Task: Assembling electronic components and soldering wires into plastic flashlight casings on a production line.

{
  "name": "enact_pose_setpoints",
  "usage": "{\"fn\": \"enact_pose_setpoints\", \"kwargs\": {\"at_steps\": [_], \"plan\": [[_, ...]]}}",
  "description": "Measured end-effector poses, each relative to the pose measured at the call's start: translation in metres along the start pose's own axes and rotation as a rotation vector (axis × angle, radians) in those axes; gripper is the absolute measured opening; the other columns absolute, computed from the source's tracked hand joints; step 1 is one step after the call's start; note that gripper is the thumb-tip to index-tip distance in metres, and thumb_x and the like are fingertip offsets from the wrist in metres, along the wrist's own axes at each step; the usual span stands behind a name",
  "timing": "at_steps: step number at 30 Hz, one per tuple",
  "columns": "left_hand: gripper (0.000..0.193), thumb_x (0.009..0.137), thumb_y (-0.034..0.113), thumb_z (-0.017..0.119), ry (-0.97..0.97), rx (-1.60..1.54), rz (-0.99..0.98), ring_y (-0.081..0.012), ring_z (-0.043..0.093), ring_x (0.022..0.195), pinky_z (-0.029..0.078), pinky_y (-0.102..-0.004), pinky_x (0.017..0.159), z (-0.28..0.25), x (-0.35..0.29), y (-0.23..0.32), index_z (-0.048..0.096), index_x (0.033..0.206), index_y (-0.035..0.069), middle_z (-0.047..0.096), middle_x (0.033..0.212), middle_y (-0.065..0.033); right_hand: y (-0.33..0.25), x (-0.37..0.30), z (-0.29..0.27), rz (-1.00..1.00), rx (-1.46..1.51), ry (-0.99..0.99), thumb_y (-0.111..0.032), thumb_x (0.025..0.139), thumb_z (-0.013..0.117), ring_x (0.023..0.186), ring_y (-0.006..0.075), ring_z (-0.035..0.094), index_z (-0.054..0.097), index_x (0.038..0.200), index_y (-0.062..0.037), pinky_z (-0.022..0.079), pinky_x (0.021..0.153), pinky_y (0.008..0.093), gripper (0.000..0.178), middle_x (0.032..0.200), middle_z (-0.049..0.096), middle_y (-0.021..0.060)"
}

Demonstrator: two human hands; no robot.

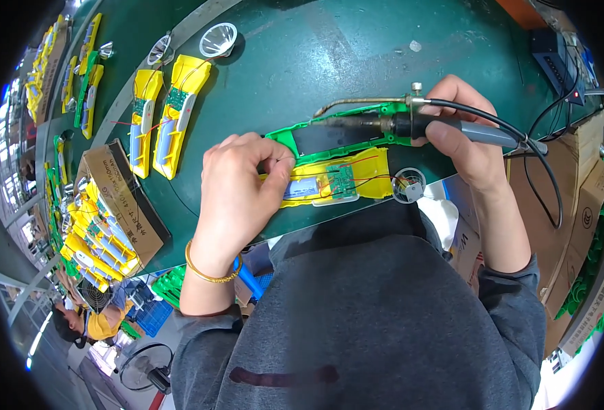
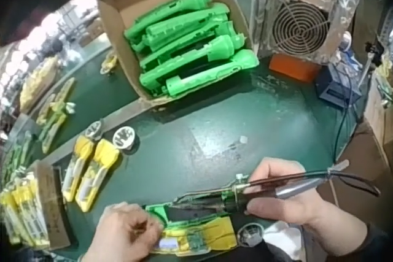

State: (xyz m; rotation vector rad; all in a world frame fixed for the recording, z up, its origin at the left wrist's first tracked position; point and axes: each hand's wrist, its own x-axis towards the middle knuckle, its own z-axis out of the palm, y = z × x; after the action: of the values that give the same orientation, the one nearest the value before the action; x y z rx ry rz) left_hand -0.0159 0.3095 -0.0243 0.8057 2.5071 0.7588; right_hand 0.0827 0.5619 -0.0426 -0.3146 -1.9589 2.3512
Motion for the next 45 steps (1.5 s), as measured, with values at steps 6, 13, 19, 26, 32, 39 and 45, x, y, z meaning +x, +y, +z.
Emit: {"fn": "enact_pose_setpoints", "kwargs": {"at_steps": [6, 13, 19, 26, 32, 39, 45], "plan": [[0.005, 0.074, 0.004, 0.065, -0.047, 0.124, 0.071, -0.0238, 0.054, 0.061, 0.041, -0.0339, 0.056, -0.001, 0.009, 0.007, 0.065, 0.074, -0.001, 0.055, 0.062, -0.0110, 0.000, 0.003, 0.004, 0.087, -0.184, -0.142, -0.002, 0.073, 0.066, 0.070, 0.0081, 0.058, 0.053, 0.086, -0.0022, 0.046, 0.063, 0.0210, 0.018, 0.075, 0.058, 0.0016], [0.007, 0.072, 0.009, 0.063, -0.028, 0.162, -0.046, -0.0287, 0.059, 0.071, 0.041, -0.0415, 0.072, 0.004, 0.010, 0.017, 0.066, 0.066, 0.005, 0.059, 0.066, -0.0097, -0.003, 0.005, 0.011, 0.102, -0.276, -0.139, -0.004, 0.073, 0.069, 0.067, 0.0041, 0.046, 0.054, 0.080, -0.0036, 0.037, 0.060, 0.0203, 0.016, 0.073, 0.054, -0.0021], [0.007, 0.072, 0.010, 0.065, 0.028, 0.268, -0.021, -0.0277, 0.059, 0.073, 0.039, -0.0411, 0.077, 0.010, 0.008, 0.018, 0.065, 0.067, 0.005, 0.059, 0.067, -0.0097, -0.001, 0.006, 0.013, 0.030, -0.327, -0.185, -0.004, 0.073, 0.070, 0.066, 0.0042, 0.045, 0.055, 0.078, -0.0036, 0.036, 0.058, 0.0212, 0.015, 0.072, 0.053, -0.0026], [0.008, 0.073, 0.010, 0.066, 0.030, 0.286, -0.024, -0.0275, 0.059, 0.074, 0.039, -0.0406, 0.077, 0.011, 0.008, 0.018, 0.065, 0.067, 0.005, 0.059, 0.068, -0.0096, -0.003, 0.007, 0.015, 0.085, -0.349, -0.196, -0.003, 0.074, 0.069, 0.065, 0.0037, 0.044, 0.055, 0.078, -0.0034, 0.036, 0.058, 0.0207, 0.015, 0.072, 0.053, -0.0030], [0.008, 0.073, 0.010, 0.065, 0.031, 0.231, -0.042, -0.0277, 0.059, 0.073, 0.039, -0.0407, 0.077, 0.011, 0.008, 0.017, 0.065, 0.067, 0.005, 0.059, 0.067, -0.0097, 0.000, 0.006, 0.009, 0.151, -0.261, -0.162, -0.003, 0.075, 0.067, 0.067, 0.0028, 0.046, 0.054, 0.080, -0.0041, 0.037, 0.060, 0.0196, 0.014, 0.073, 0.053, -0.0034], [0.008, 0.072, 0.010, 0.065, 0.026, 0.221, -0.046, -0.0280, 0.061, 0.074, 0.040, -0.0403, 0.077, 0.010, 0.008, 0.017, 0.065, 0.067, 0.004, 0.061, 0.067, -0.0099, -0.001, 0.006, 0.008, 0.105, -0.267, -0.191, -0.003, 0.075, 0.065, 0.069, 0.0034, 0.047, 0.053, 0.082, -0.0035, 0.039, 0.063, 0.0197, 0.014, 0.074, 0.054, -0.0027], [0.007, 0.071, 0.011, 0.066, 0.026, 0.229, -0.064, -0.0284, 0.061, 0.072, 0.040, -0.0406, 0.076, 0.010, 0.009, 0.020, 0.066, 0.067, 0.005, 0.061, 0.066, -0.0098, -0.003, 0.002, 0.008, 0.091, -0.211, -0.132, -0.006, 0.077, 0.063, 0.062, 0.0042, 0.051, 0.054, 0.084, -0.0028, 0.040, 0.056, 0.0185, 0.012, 0.072, 0.058, 0.0016]]}}
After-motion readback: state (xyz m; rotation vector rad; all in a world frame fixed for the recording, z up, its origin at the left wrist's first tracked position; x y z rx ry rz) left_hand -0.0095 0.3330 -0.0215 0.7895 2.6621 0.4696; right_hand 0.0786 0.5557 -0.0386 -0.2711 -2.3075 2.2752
